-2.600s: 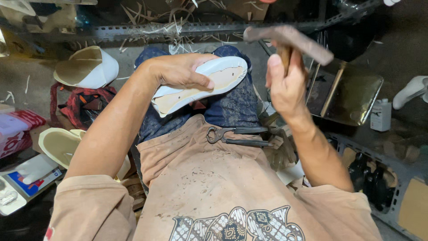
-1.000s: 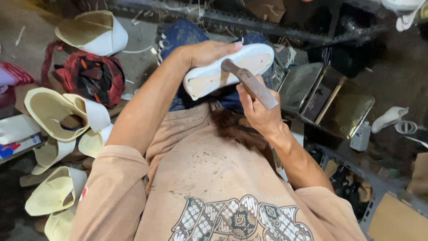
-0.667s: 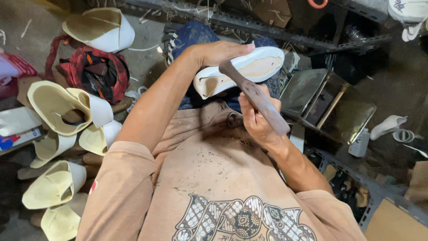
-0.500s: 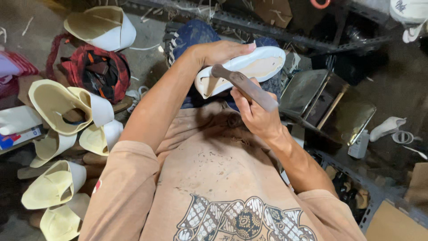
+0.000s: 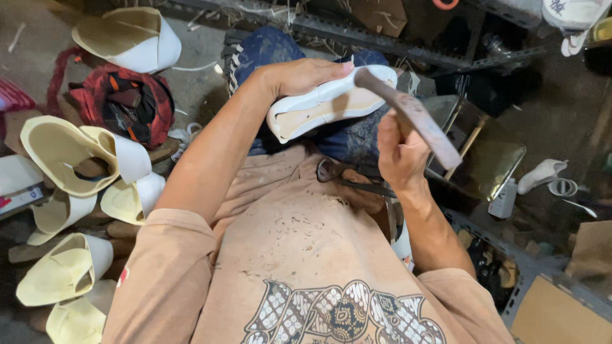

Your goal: The person is assembling a white shoe upper onto a wooden last using a hammer and pincers to stretch and secure the material.

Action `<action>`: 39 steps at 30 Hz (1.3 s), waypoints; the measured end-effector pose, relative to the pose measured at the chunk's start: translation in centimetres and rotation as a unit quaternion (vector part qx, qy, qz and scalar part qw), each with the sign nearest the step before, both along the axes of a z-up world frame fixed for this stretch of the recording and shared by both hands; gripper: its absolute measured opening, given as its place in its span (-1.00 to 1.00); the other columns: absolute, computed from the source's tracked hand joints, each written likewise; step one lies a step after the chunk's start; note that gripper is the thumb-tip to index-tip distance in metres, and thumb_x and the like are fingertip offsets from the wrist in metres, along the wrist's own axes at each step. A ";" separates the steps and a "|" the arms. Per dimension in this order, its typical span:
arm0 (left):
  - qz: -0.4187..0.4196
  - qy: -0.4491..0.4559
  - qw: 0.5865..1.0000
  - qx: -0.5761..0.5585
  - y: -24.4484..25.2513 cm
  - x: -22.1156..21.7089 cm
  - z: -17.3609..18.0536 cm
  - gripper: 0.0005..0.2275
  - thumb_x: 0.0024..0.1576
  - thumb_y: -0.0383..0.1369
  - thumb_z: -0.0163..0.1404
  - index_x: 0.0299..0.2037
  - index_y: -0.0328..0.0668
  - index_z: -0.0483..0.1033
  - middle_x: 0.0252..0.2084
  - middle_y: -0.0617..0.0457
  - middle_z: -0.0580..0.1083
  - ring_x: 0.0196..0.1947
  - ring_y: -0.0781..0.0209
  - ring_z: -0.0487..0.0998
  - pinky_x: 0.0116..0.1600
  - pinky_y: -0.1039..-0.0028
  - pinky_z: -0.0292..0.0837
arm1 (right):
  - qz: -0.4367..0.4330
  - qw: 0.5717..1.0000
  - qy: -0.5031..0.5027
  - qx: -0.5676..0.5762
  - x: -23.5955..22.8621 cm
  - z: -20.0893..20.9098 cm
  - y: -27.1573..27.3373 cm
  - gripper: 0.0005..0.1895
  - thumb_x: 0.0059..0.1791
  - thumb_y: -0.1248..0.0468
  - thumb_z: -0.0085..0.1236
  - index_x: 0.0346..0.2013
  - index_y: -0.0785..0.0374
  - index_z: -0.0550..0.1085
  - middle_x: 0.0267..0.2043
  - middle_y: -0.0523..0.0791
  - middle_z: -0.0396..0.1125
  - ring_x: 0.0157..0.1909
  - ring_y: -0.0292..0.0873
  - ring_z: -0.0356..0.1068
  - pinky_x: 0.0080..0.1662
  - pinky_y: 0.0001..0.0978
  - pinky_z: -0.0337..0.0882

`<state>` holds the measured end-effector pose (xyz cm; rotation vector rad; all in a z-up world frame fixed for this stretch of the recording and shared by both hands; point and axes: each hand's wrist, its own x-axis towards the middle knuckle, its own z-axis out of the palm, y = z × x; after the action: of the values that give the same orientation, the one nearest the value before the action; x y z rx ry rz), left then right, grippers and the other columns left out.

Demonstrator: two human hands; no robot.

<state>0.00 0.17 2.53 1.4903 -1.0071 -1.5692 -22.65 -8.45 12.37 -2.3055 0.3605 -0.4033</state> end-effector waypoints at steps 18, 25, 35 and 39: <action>-0.011 -0.002 1.000 -0.011 0.7 0.0 -0.1 -0.40 0.12 0.25 -0.34 -0.01 -0.02 0.52 -0.04 0.27 0.46 -0.12 0.45 0.36 0.01 0.59 0.28 | -0.248 0.938 0.046 0.237 -1.5 -3.2 -3.1 -0.68 0.12 0.05 -0.02 -0.35 0.22 0.32 -0.62 -0.19 0.08 -0.64 -0.34 0.10 -0.63 -0.48 0.11; -0.019 -0.033 0.997 -0.062 1.9 -0.8 2.5 -0.45 0.21 0.13 -0.35 0.33 0.15 0.32 0.29 0.15 0.38 0.18 0.24 0.36 0.27 0.41 0.22 | -0.239 0.946 0.027 0.217 -3.0 -3.4 -3.5 -0.66 0.16 0.03 -0.07 -0.37 0.19 0.29 -0.63 -0.18 0.14 -0.68 -0.31 0.17 -0.61 -0.50 0.24; -0.006 -0.247 0.969 -0.019 9.2 -11.4 5.2 -0.11 -0.01 -0.09 0.21 0.51 -0.14 0.00 0.30 -0.12 0.37 0.16 -0.22 0.48 0.11 -0.01 0.46 | -0.274 0.950 -0.076 0.126 -9.9 -5.0 -4.5 -0.71 0.22 0.24 -0.09 0.02 0.49 0.34 -0.60 -0.04 0.22 -0.63 -0.21 0.28 -0.44 -0.31 0.47; 0.026 -0.224 0.974 -0.010 8.7 -9.5 10.0 -0.20 0.05 -0.22 0.20 0.47 -0.33 0.06 0.25 -0.32 0.41 0.15 -0.35 0.49 0.14 -0.12 0.43 | -0.278 0.951 -0.047 0.127 -10.3 -4.2 -3.9 -0.70 0.22 0.26 -0.09 0.04 0.52 0.36 -0.60 -0.04 0.26 -0.63 -0.21 0.29 -0.43 -0.30 0.48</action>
<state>-9.49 8.86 12.57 1.8891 -1.2143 -1.2044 -32.92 -12.39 8.16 -1.8978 0.9641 -0.6939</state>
